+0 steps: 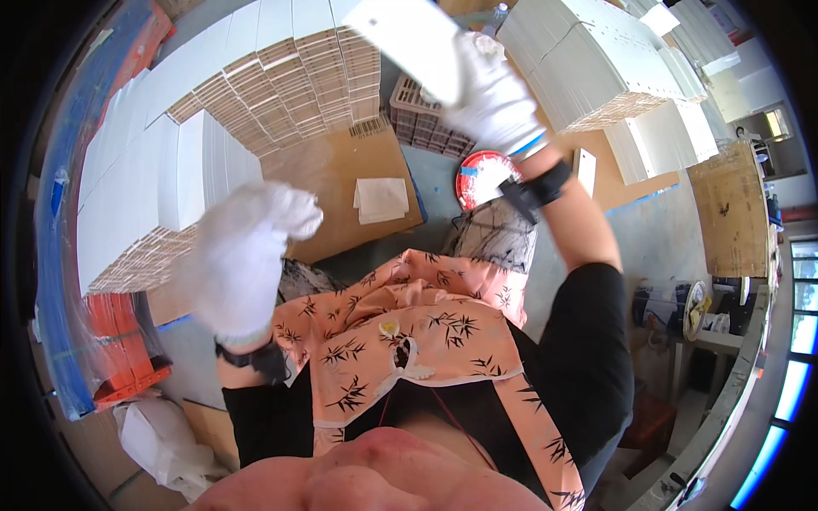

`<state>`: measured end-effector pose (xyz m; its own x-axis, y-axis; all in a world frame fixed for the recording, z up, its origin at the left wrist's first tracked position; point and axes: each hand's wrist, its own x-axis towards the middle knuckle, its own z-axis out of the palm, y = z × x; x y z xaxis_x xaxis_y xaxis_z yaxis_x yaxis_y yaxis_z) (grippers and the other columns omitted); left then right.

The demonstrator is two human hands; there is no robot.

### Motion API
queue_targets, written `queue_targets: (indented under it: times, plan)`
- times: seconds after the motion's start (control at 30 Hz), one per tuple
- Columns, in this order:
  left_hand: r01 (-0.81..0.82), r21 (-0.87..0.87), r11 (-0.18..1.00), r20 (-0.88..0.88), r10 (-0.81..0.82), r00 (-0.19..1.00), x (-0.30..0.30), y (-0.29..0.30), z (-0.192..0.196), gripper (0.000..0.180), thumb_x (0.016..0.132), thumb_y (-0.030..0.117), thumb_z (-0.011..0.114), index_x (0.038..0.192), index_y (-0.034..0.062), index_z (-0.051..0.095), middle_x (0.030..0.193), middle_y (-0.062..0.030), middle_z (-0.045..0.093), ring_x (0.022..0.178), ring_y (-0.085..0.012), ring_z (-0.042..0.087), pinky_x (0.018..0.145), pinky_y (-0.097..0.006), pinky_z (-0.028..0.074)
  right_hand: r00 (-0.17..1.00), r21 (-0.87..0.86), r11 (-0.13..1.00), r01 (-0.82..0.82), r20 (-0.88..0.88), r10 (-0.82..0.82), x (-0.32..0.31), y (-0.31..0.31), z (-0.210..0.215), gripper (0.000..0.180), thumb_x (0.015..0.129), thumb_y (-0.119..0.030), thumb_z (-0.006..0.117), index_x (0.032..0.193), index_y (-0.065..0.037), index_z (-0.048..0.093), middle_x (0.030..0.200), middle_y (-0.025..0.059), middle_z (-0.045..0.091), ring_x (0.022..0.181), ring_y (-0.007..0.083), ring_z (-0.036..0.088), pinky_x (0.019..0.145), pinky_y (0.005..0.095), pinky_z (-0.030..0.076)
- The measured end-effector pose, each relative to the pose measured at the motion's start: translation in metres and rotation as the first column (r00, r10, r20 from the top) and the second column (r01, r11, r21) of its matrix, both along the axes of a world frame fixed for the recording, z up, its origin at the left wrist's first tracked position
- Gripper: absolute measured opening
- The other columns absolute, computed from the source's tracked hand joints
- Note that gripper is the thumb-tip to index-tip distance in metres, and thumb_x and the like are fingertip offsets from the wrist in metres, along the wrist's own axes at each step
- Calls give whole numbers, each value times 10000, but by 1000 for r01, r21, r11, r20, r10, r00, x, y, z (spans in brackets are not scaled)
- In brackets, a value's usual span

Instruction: The recorder wipes white boards with a cloth and applies a finishing material using a blue sponge block.

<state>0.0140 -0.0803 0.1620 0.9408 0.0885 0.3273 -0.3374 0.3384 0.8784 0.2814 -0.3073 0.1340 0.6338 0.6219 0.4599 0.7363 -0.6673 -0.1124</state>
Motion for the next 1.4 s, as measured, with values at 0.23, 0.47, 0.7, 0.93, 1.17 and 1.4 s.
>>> queue_targets:
  times: [0.23,0.47,0.7,0.93,1.17,1.4]
  plan:
    - [524,29,851,227,-516,826,-59,-71,75,391,885,271,595,1127,-35,609,1040,-151,664,915,-345,631,840,-457,500,849,-108,944,311,479,-225,24,-143,117,1020,605,-212,779,1497,3,334,1364,292,487,1258,456,477,1090,481,398]
    - [636,90,766,212,-639,740,-45,-100,74,361,875,256,604,1092,-31,625,1027,-140,667,898,-315,629,824,-428,500,736,-205,729,653,400,-546,10,-309,131,1043,768,-420,762,1582,-203,148,1268,309,557,1130,473,593,950,546,501]
    - [679,113,725,163,-688,707,-23,-124,70,331,865,242,612,1058,-26,642,1013,-129,671,881,-286,628,808,-400,500,645,-291,615,733,11,-764,-70,-457,45,1028,760,-177,794,1585,-149,180,1299,274,559,1122,390,616,961,465,516]
    - [678,152,719,85,-693,716,6,-159,69,302,855,227,621,1023,-21,659,999,-118,674,864,-256,627,792,-371,501,258,-367,566,738,-622,-739,-121,-498,-122,1090,750,-216,790,1598,-95,116,1016,148,716,945,247,690,863,354,536]
    - [681,183,709,-11,-692,722,52,-194,59,274,845,212,629,989,-16,676,986,-106,678,847,-227,626,776,-343,501,41,-541,394,743,-551,-833,-66,-472,-220,1144,695,-456,747,1579,-54,144,1217,251,663,1140,363,648,975,404,501]
    - [618,224,753,-198,-586,786,97,-203,48,247,835,197,638,954,-12,693,972,-95,681,830,-197,625,760,-314,502,146,-380,422,823,-576,-804,29,-445,-255,1133,661,-416,775,1567,-51,200,1263,290,624,1158,395,634,969,409,515]
